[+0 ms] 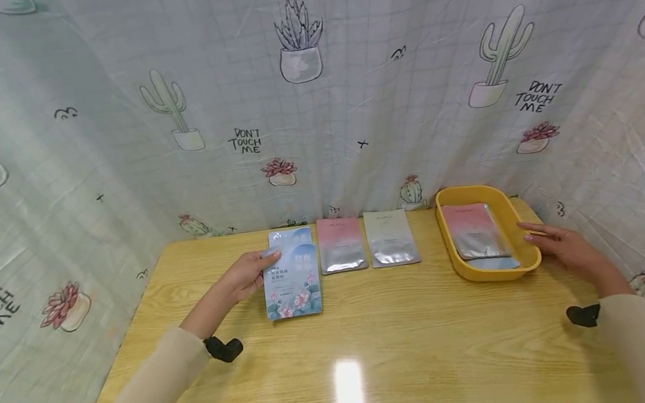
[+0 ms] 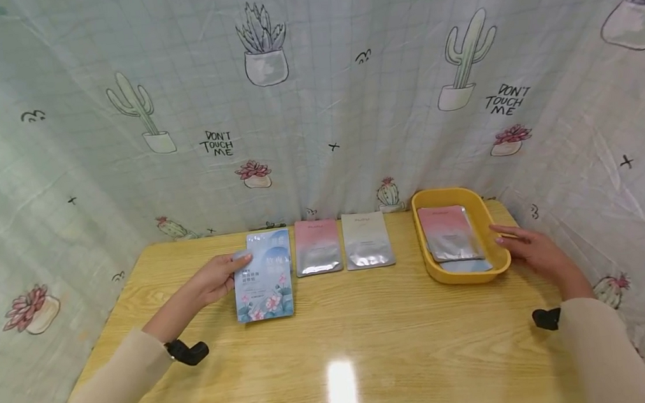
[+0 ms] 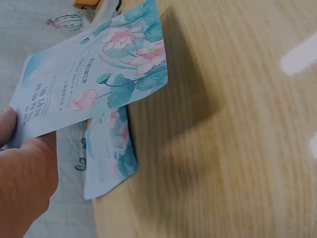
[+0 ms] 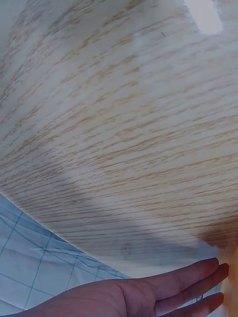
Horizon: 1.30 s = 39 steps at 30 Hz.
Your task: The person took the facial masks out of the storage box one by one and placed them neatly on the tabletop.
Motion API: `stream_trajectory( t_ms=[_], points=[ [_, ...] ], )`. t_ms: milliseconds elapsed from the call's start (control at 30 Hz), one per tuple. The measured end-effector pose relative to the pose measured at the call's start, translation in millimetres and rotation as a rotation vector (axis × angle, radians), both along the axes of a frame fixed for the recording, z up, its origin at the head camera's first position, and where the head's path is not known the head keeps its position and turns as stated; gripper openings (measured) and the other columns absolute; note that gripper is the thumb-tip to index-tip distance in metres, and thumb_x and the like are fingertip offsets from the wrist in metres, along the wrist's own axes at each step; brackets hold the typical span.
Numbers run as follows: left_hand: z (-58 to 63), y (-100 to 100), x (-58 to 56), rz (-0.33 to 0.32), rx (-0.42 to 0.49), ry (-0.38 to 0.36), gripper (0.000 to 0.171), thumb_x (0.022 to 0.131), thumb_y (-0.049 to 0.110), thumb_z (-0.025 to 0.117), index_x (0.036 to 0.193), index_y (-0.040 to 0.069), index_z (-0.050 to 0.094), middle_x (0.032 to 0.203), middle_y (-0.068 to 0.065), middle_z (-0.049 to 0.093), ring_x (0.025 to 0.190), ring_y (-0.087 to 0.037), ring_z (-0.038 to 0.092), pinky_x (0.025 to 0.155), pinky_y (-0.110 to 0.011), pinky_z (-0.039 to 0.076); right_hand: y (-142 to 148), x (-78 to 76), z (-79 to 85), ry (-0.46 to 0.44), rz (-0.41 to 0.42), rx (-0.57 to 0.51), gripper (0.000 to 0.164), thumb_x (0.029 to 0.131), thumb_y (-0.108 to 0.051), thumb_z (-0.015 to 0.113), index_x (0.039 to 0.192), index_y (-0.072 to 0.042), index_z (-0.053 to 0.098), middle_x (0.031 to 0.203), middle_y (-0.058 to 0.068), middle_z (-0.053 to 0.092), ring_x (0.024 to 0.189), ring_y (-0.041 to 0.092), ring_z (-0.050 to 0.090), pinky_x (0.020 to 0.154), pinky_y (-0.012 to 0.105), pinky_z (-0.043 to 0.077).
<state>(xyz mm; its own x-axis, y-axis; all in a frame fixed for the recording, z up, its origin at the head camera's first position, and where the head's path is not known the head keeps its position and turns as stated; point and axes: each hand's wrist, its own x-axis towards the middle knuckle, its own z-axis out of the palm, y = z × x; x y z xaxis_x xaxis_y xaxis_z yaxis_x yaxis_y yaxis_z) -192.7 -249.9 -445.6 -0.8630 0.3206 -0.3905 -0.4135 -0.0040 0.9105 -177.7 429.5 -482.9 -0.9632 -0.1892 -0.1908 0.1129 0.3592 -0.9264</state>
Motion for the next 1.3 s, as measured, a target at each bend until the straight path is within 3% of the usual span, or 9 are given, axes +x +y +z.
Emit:
stream_trajectory(
  t_ms=[267,433,633,867,1300],
  points=[
    [-20.7,-4.4,9.8,0.035,0.011,-0.055,0.041,0.108,0.02,0.053,0.139,-0.007,0.054,0.106,-0.008,0.075,0.097,-0.02,0.073,0.083,-0.034,0.06,-3.1,3.1,0.4,0.017,0.006,-0.011,0.059,0.108,-0.029,0.052,0.159,-0.005,0.033,0.121,-0.038,0.053,0.104,-0.009,0.062,0.082,0.019,0.057],
    [-33.4,-4.7,16.2,0.08,0.009,-0.144,0.042,0.107,0.015,0.055,0.141,-0.01,0.05,0.105,-0.011,0.075,0.095,-0.021,0.073,0.081,-0.033,0.061,-3.8,2.6,-0.1,0.025,0.013,-0.01,0.059,0.108,-0.029,0.052,0.158,-0.004,0.032,0.123,-0.035,0.054,0.106,-0.008,0.063,0.083,0.02,0.057],
    [-43.6,-4.1,18.7,0.105,0.071,-0.195,0.043,0.107,0.01,0.053,0.144,-0.011,0.045,0.11,-0.012,0.073,0.098,-0.021,0.072,0.084,-0.036,0.06,-2.9,3.9,1.4,0.019,0.007,-0.02,0.057,0.108,-0.029,0.052,0.159,-0.008,0.034,0.121,-0.035,0.056,0.105,-0.006,0.064,0.082,0.021,0.058],
    [-52.1,-10.9,10.1,0.144,0.039,-0.155,0.044,0.108,0.01,0.052,0.145,-0.012,0.044,0.105,-0.009,0.073,0.093,-0.017,0.072,0.08,-0.031,0.06,-2.9,3.9,1.0,0.007,0.002,-0.024,0.06,0.108,-0.031,0.052,0.159,-0.007,0.031,0.121,-0.037,0.054,0.105,-0.009,0.063,0.083,0.02,0.057],
    [-52.8,-14.4,-2.9,0.173,-0.019,-0.124,0.044,0.108,0.013,0.053,0.144,-0.01,0.046,0.104,-0.007,0.073,0.093,-0.016,0.072,0.078,-0.03,0.06,-3.0,3.5,0.2,-0.002,-0.023,0.002,0.062,0.107,-0.033,0.054,0.159,-0.007,0.032,0.117,-0.039,0.055,0.102,-0.011,0.062,0.081,0.017,0.056]
  ],
)
